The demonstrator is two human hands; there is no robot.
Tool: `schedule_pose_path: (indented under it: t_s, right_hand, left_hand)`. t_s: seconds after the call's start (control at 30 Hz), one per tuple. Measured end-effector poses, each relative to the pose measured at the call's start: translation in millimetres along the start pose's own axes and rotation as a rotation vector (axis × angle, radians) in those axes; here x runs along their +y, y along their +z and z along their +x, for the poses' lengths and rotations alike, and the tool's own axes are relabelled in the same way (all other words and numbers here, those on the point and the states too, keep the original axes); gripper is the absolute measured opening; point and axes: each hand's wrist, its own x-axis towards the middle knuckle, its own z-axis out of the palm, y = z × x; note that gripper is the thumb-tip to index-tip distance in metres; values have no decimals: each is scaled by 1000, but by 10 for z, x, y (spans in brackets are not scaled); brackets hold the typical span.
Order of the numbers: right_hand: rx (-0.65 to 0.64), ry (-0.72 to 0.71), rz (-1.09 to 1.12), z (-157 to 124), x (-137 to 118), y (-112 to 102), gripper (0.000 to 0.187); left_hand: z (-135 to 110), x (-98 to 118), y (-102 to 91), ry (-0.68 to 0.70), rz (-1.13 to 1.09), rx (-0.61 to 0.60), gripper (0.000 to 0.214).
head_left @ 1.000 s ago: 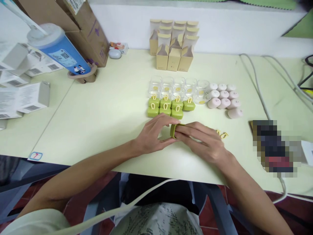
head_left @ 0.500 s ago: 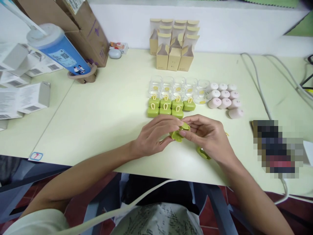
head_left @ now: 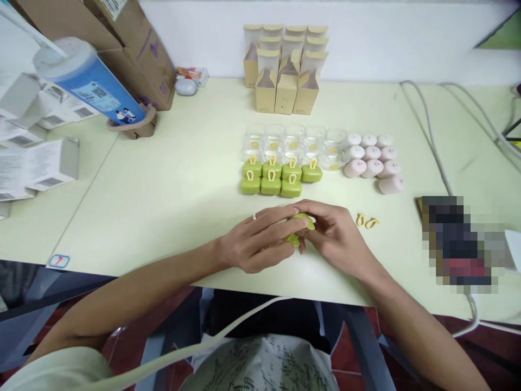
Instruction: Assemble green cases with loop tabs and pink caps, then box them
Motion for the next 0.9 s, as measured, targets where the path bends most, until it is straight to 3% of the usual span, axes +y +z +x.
schedule_pose_path:
  t_s: [0.1, 0.2, 0.27, 0.47, 0.63, 0.7, 0.8, 0.9]
  right_hand:
    - [29, -42, 133, 26, 18, -25, 27]
    - [49, -89, 288, 55, 57, -81, 37]
    - [92, -89, 301, 63, 75, -103, 31]
    - [229, -203, 63, 42, 5, -82, 16]
    - [371, -235, -39, 47, -51, -157, 16]
    - [304, -249, -2, 50, -35, -144, 25]
    - [144, -253, -16, 39, 13, -66, 50]
    - [151, -253, -177, 16, 55, -96, 48]
  left_hand:
    - [24, -31, -19, -174, -71, 38, 8]
    - [54, -84, -48, -309, -48, 69, 52]
    - [58, -112, -65, -319, 27, 30, 66]
    - [42, -125, -79, -349, 46, -27, 48]
    - [5, -173, -93, -381, 78, 134, 50]
    - [-8, -188, -82, -346, 126, 190, 54]
    - [1, -177, -43, -219, 139, 162, 55]
    - [25, -184, -42, -161, 145, 67, 58]
